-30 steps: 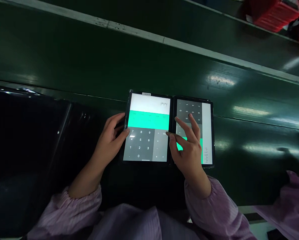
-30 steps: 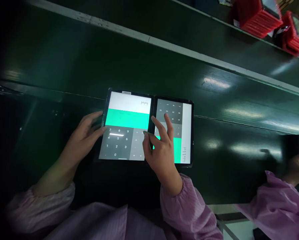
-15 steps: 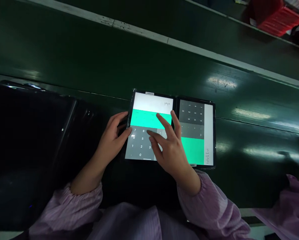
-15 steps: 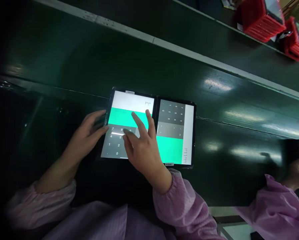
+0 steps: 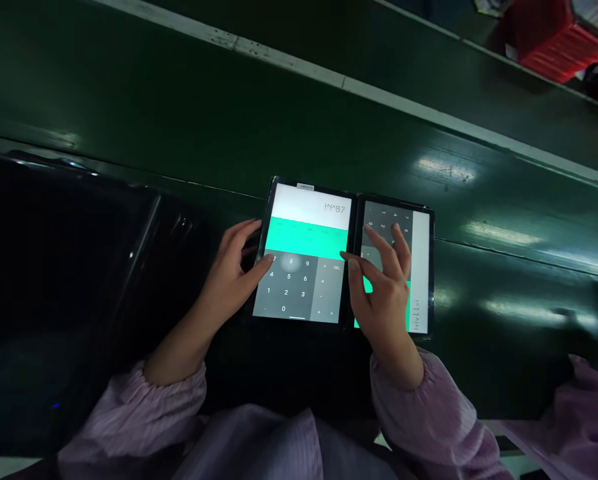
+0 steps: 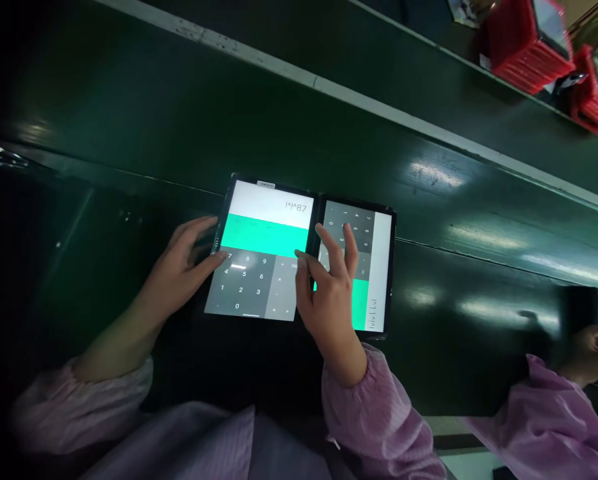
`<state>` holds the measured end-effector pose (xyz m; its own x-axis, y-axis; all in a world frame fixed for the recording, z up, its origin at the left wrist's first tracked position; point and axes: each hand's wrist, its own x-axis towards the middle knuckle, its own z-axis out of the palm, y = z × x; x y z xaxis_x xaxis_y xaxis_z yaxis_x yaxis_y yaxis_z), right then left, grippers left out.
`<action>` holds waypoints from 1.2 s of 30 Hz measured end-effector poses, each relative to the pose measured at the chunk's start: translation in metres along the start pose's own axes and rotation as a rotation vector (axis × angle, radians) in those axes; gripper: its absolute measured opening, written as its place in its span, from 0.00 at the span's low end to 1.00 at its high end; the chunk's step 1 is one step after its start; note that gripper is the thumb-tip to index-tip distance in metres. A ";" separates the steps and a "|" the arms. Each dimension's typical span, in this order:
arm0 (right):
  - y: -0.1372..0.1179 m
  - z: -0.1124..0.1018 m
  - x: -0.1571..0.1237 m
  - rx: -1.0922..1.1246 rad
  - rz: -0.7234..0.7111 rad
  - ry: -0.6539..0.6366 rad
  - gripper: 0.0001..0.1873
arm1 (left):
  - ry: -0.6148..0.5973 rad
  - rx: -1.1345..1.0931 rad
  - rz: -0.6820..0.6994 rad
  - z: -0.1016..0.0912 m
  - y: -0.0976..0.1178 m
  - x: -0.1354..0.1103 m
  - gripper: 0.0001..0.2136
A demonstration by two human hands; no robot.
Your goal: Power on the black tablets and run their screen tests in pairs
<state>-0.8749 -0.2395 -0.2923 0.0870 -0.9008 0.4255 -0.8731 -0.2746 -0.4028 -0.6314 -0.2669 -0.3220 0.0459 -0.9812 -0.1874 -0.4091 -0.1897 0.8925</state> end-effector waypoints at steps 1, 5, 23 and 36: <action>0.003 0.000 0.000 -0.004 0.006 0.002 0.18 | 0.000 -0.001 0.002 0.000 0.000 0.000 0.30; 0.005 0.004 0.004 -0.055 0.006 0.025 0.20 | -0.002 0.010 -0.001 0.000 -0.001 -0.001 0.28; -0.009 0.017 0.007 -0.085 0.088 -0.127 0.21 | 0.027 -0.083 0.004 0.001 0.000 -0.005 0.24; -0.029 -0.026 -0.038 0.212 -0.082 0.099 0.15 | 0.199 0.010 -0.200 0.008 0.023 -0.013 0.29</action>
<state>-0.8654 -0.1884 -0.2754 0.0967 -0.8381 0.5369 -0.7437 -0.4194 -0.5206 -0.6485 -0.2581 -0.3025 0.3043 -0.9122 -0.2745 -0.3826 -0.3809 0.8418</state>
